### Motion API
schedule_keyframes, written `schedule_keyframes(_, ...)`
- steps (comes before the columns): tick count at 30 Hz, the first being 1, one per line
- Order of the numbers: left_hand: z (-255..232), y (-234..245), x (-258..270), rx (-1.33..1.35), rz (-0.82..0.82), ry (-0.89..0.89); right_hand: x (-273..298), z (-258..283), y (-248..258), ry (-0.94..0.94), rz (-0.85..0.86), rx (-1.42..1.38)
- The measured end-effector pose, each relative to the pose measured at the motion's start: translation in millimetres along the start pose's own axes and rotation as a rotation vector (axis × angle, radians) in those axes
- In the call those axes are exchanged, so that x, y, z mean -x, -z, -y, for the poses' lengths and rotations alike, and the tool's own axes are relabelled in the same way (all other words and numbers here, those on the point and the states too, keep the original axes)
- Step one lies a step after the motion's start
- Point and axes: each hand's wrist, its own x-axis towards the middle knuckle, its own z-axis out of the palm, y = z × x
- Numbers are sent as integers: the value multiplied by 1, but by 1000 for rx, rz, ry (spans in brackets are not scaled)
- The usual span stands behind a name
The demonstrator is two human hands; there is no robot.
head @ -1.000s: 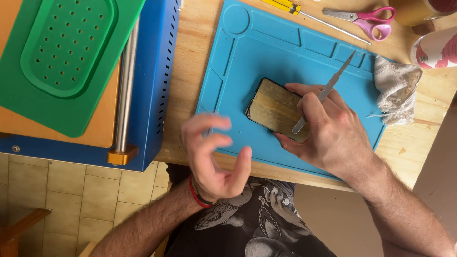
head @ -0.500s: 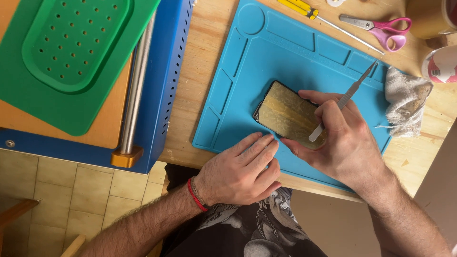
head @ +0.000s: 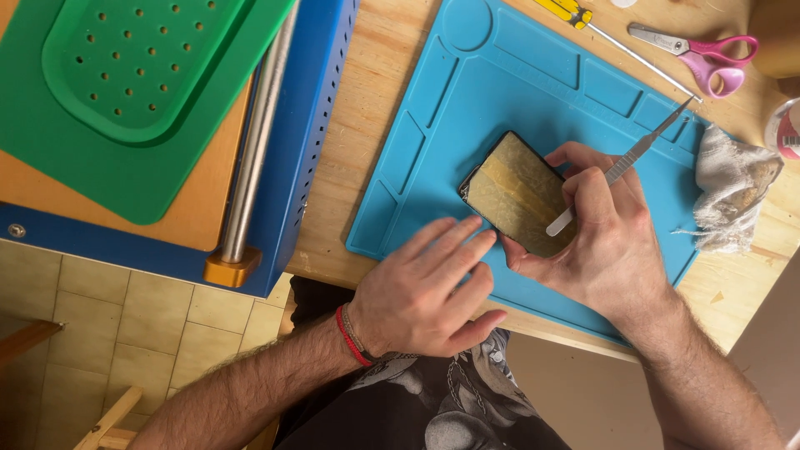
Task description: The person uses a yellow and black prying tool to separate the screen assembly from the phone's frame. They then use tweezers to peel off a protective film from the screen surface.
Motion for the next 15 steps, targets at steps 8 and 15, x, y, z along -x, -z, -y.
schedule_keyframes(8, 0, 5, -5, -144, -88, 523, 6, 1, 6, -115, 87, -94)
schedule_keyframes(15, 1, -1, 2, -135, -87, 574, 9, 3, -1, -115, 50, -39)
